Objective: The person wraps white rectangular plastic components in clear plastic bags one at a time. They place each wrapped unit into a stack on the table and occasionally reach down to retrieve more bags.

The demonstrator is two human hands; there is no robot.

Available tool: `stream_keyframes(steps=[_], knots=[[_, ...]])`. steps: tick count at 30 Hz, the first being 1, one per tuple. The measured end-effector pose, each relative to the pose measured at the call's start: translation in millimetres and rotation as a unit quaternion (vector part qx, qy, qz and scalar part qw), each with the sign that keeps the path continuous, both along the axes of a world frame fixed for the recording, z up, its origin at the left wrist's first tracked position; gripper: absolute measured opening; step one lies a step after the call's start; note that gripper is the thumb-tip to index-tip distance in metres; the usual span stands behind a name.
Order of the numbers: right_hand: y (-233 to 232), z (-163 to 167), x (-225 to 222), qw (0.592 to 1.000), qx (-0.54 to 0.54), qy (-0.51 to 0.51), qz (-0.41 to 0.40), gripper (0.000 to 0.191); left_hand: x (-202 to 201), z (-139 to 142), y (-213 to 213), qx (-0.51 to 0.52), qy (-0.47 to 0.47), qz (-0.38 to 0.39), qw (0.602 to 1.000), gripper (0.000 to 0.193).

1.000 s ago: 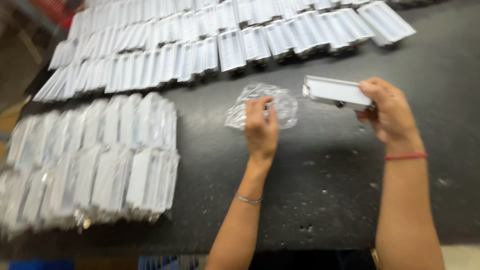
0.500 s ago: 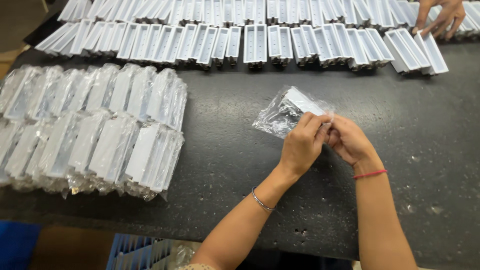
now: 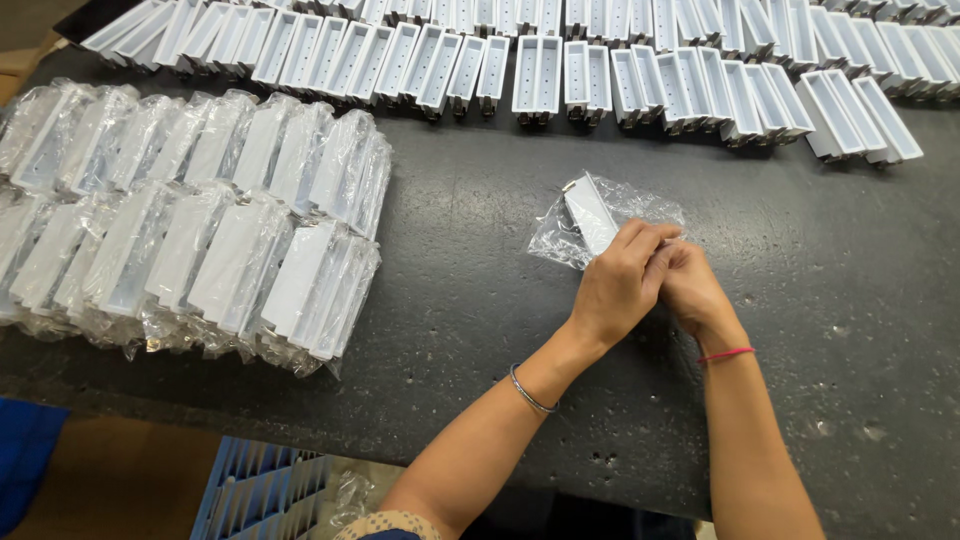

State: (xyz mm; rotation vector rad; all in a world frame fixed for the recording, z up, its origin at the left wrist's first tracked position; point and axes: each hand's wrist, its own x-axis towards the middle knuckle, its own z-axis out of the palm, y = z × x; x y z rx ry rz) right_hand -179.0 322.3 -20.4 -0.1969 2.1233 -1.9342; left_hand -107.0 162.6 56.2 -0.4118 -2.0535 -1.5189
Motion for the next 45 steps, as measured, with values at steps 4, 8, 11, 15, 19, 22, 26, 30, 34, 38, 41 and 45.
stream_keyframes(steps=[4,8,11,15,19,22,26,30,34,38,41,45], knots=[[5.6,27.9,6.1,0.996,0.067,-0.018,0.050,0.021,-0.9,0.3,-2.5,-0.003,-0.026,0.008,1.000,0.020],[15.7,58.2,20.5,0.987,0.096,-0.046,0.123,0.038,-2.7,-0.9,-6.0,0.008,-0.029,0.000,1.000,0.023],[1.1,54.7,21.8,0.990,0.058,-0.002,0.125,0.045,-4.1,-3.8,-4.2,0.030,-0.029,-0.026,0.999,0.027],[-23.3,26.5,15.1,0.995,0.057,0.074,0.016,0.030,-8.4,-6.1,-3.5,0.033,-0.032,-0.041,0.998,0.032],[-10.3,23.0,10.8,0.998,0.043,0.023,0.049,0.026,-21.1,-2.0,-22.9,0.005,-0.032,-0.066,0.997,0.047],[5.8,38.7,13.3,0.994,0.062,0.015,0.091,0.028,-34.9,1.1,-50.6,-0.121,0.056,0.012,0.991,0.077],[19.5,63.3,27.9,0.967,0.177,0.013,0.182,0.032,-42.4,-6.9,-72.9,-0.207,-0.213,-0.010,0.955,0.101],[26.4,78.1,38.2,0.950,0.185,0.022,0.249,0.035,-41.9,-26.0,-69.8,-0.150,-0.352,-0.149,0.912,0.093],[29.1,77.6,35.5,0.977,0.133,-0.033,0.163,0.030,-44.5,-41.1,-59.7,-0.115,-0.302,-0.153,0.934,0.076],[26.0,65.4,28.3,0.990,0.108,-0.023,0.091,0.023,-46.7,-44.2,-57.1,-0.001,-0.363,-0.130,0.923,0.059],[24.9,57.7,26.2,0.992,0.114,0.000,0.055,0.017,-46.0,-40.6,-60.3,0.034,-0.358,-0.114,0.926,0.054],[19.4,52.6,24.8,0.995,0.073,0.039,0.048,0.012,-42.6,-36.4,-63.4,-0.049,-0.379,-0.102,0.918,0.056]])
